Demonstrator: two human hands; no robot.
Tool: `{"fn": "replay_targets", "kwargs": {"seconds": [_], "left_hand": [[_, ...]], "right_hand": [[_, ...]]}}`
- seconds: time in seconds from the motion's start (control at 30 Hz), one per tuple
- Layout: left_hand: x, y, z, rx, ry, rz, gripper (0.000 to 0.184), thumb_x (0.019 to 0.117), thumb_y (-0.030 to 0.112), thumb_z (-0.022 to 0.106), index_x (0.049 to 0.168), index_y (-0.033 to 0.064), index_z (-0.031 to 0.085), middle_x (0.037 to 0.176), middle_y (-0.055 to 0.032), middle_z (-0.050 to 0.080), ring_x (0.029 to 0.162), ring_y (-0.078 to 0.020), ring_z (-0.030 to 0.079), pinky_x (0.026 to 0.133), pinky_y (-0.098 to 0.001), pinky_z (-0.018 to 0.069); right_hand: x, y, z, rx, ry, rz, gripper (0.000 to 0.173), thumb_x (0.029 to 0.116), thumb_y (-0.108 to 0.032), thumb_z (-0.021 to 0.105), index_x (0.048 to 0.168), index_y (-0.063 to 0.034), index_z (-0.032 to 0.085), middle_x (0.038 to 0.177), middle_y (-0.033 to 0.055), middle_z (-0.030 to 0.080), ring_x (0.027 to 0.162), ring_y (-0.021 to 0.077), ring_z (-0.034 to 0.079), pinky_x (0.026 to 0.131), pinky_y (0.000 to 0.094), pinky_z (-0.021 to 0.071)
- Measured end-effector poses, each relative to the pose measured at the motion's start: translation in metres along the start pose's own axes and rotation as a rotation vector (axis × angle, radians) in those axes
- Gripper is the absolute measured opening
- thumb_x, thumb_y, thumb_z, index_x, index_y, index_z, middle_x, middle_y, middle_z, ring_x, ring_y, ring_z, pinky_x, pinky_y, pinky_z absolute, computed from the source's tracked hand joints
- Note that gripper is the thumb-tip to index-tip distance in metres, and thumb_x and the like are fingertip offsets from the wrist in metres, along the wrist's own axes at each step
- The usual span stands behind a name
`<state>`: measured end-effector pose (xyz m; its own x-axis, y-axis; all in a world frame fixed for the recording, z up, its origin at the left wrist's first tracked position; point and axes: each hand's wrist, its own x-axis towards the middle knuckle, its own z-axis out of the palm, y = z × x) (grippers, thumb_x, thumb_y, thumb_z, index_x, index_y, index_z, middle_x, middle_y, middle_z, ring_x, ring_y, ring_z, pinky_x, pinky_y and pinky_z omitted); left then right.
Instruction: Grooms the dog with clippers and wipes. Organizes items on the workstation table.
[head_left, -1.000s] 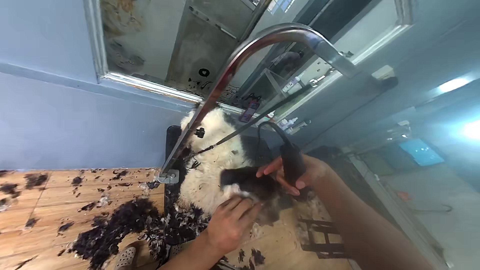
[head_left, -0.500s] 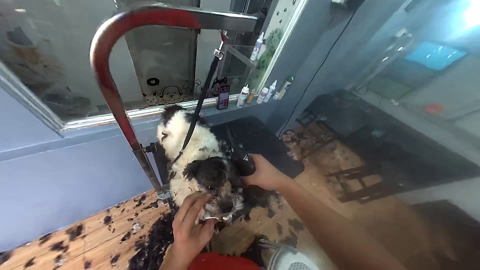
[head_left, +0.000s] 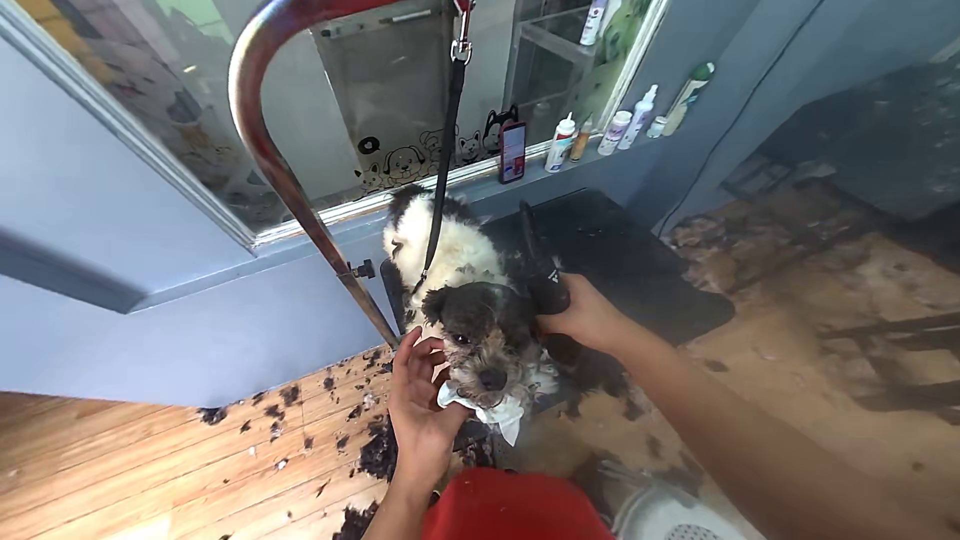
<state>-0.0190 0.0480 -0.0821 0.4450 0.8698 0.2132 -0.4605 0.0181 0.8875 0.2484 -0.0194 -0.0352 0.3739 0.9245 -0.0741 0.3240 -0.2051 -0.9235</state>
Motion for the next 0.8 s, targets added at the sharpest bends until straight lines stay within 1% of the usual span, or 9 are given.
{"fn": "replay_targets", "kwargs": {"seconds": [0.17,0.27,0.37,0.47,0.5,0.57,0.63,0.7,0.8], "left_hand": [[-0.003,0.002,-0.002,0.025,0.000,-0.030,0.093,0.0646,-0.003,0.083,0.149,0.0121,0.046,0.126,-0.0122,0.061,0.111,-0.0262,0.065,0.089,-0.0421,0.0613],[-0.005,0.003,-0.008,0.048,0.014,-0.076,0.073,0.0718,0.002,0.081,0.141,0.0069,0.059,0.126,-0.0142,0.065,0.112,-0.0250,0.066,0.090,-0.0410,0.0607],[-0.004,0.009,-0.025,-0.021,0.036,-0.153,0.040,0.0910,0.000,0.056,0.129,-0.0022,0.068,0.121,-0.0182,0.070,0.106,-0.0227,0.070,0.090,-0.0389,0.0591],[-0.005,0.017,-0.041,-0.176,0.258,-0.234,0.034,0.0972,-0.002,0.036,0.098,-0.0027,0.070,0.099,-0.0169,0.075,0.088,-0.0223,0.075,0.078,-0.0386,0.0630],[-0.006,0.018,-0.046,-0.198,0.351,-0.241,0.034,0.1010,0.001,0.032,0.092,0.0014,0.065,0.084,-0.0109,0.073,0.072,-0.0161,0.072,0.065,-0.0324,0.0622],[-0.010,0.014,-0.064,-0.360,0.364,-0.214,0.035,0.1077,0.017,0.029,0.093,0.0074,0.059,0.068,-0.0006,0.058,0.049,-0.0051,0.053,0.043,-0.0189,0.0446],[-0.014,0.016,-0.077,-0.479,0.380,-0.247,0.048,0.1102,0.032,0.023,0.085,0.0124,0.060,0.057,0.0067,0.047,0.040,-0.0003,0.036,0.037,-0.0153,0.0308],[-0.010,0.026,-0.082,-0.399,0.552,-0.345,0.058,0.1090,0.035,0.010,0.068,0.0183,0.048,0.047,0.0095,0.036,0.035,-0.0009,0.028,0.035,-0.0169,0.0236],[-0.009,0.033,-0.096,-0.378,0.685,-0.431,0.056,0.1090,0.031,0.012,0.061,0.0200,0.037,0.045,0.0086,0.027,0.035,-0.0037,0.024,0.036,-0.0194,0.0217]], "right_hand": [[0.002,0.002,-0.001,0.028,-0.012,-0.024,0.036,0.0677,-0.012,0.081,0.102,-0.0097,0.071,0.082,0.0039,0.074,0.067,0.0157,0.072,0.063,0.0343,0.0640],[0.001,0.003,-0.002,0.039,-0.020,-0.027,0.035,0.0696,-0.011,0.081,0.103,-0.0093,0.070,0.083,0.0046,0.074,0.067,0.0166,0.072,0.064,0.0350,0.0643],[0.000,0.004,-0.004,0.095,-0.026,-0.013,0.034,0.0709,-0.008,0.081,0.103,-0.0063,0.069,0.081,0.0094,0.073,0.062,0.0218,0.071,0.060,0.0377,0.0644],[-0.002,0.004,-0.004,0.130,-0.023,-0.009,0.035,0.0716,-0.008,0.081,0.104,-0.0060,0.069,0.082,0.0111,0.073,0.061,0.0231,0.071,0.059,0.0376,0.0641],[-0.003,0.004,-0.003,0.130,-0.022,-0.006,0.036,0.0718,-0.008,0.081,0.105,-0.0060,0.069,0.083,0.0111,0.073,0.062,0.0232,0.071,0.059,0.0380,0.0642],[-0.004,0.004,-0.001,0.112,-0.012,0.001,0.037,0.0710,-0.011,0.081,0.105,-0.0062,0.069,0.083,0.0101,0.073,0.063,0.0227,0.071,0.060,0.0389,0.0645],[-0.005,0.004,0.001,0.122,-0.002,0.002,0.036,0.0704,-0.009,0.081,0.105,-0.0058,0.069,0.084,0.0106,0.073,0.063,0.0231,0.071,0.060,0.0386,0.0645],[-0.005,0.004,0.003,0.123,0.006,0.000,0.036,0.0711,-0.007,0.081,0.105,-0.0060,0.069,0.085,0.0103,0.073,0.064,0.0226,0.071,0.060,0.0378,0.0646],[-0.004,0.007,0.006,0.128,0.010,0.004,0.037,0.0703,-0.008,0.081,0.105,-0.0055,0.068,0.083,0.0112,0.073,0.063,0.0230,0.071,0.059,0.0382,0.0643]]}}
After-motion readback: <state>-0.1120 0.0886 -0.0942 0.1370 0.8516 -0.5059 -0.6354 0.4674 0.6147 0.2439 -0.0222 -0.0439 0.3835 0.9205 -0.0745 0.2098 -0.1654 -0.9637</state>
